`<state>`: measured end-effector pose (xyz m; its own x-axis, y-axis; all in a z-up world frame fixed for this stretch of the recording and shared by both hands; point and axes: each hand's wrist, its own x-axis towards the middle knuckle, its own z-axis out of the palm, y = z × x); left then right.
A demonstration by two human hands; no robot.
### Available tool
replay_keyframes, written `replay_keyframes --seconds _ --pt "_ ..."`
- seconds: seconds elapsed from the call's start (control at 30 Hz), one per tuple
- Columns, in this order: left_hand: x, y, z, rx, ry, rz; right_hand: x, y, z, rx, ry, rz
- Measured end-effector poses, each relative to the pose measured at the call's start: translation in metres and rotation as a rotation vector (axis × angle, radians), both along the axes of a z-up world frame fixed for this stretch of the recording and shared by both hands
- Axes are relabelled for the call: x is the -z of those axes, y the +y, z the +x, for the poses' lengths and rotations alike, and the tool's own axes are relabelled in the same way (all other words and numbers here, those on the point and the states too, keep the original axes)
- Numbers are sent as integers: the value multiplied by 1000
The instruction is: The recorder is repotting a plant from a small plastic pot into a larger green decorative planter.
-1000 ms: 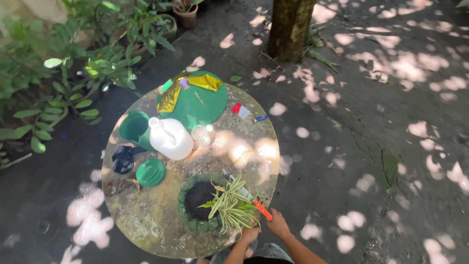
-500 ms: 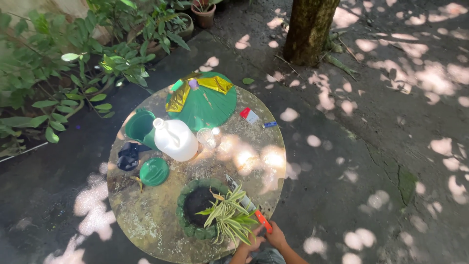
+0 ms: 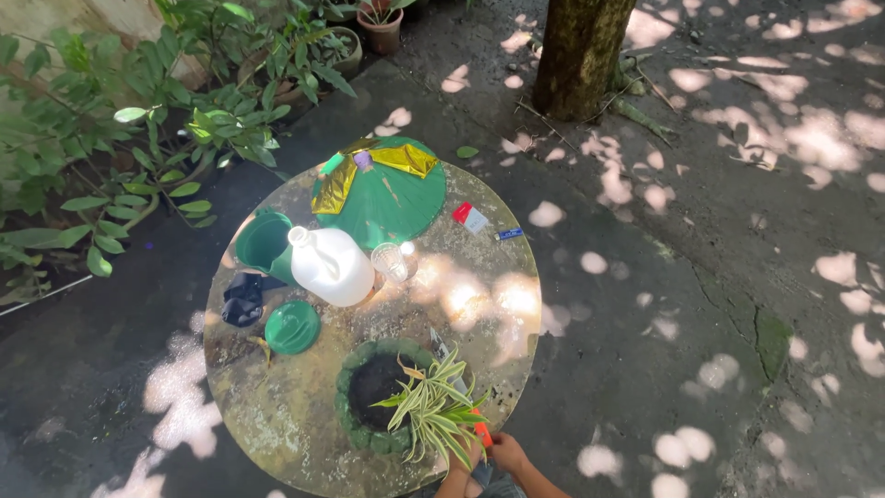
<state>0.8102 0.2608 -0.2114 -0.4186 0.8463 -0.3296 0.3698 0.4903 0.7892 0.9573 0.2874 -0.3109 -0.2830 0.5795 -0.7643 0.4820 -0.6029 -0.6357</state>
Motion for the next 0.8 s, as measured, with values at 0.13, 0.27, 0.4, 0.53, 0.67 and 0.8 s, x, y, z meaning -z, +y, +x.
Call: replay_keyframes --seconds 0.13,0.27,0.4,0.53,0.67,0.8 --pt "0 -9 7 84 -146 -146 -1 -5 -1 38 -123 -78" --pt "-2 -9 3 -215 -869 -249 -39 10 -8 162 22 49" --pt "-2 -4 -15 195 -383 61 -142 30 -26 137 -28 296" --pt "-15 -9 -34 166 -276 266 -201 46 -37 120 -161 625" --pt "-14 -36 -60 210 -425 76 -256 64 -45 310 10 897" --pt "-15 -70 -101 421 25 161 -318 87 -60 320 143 1057"
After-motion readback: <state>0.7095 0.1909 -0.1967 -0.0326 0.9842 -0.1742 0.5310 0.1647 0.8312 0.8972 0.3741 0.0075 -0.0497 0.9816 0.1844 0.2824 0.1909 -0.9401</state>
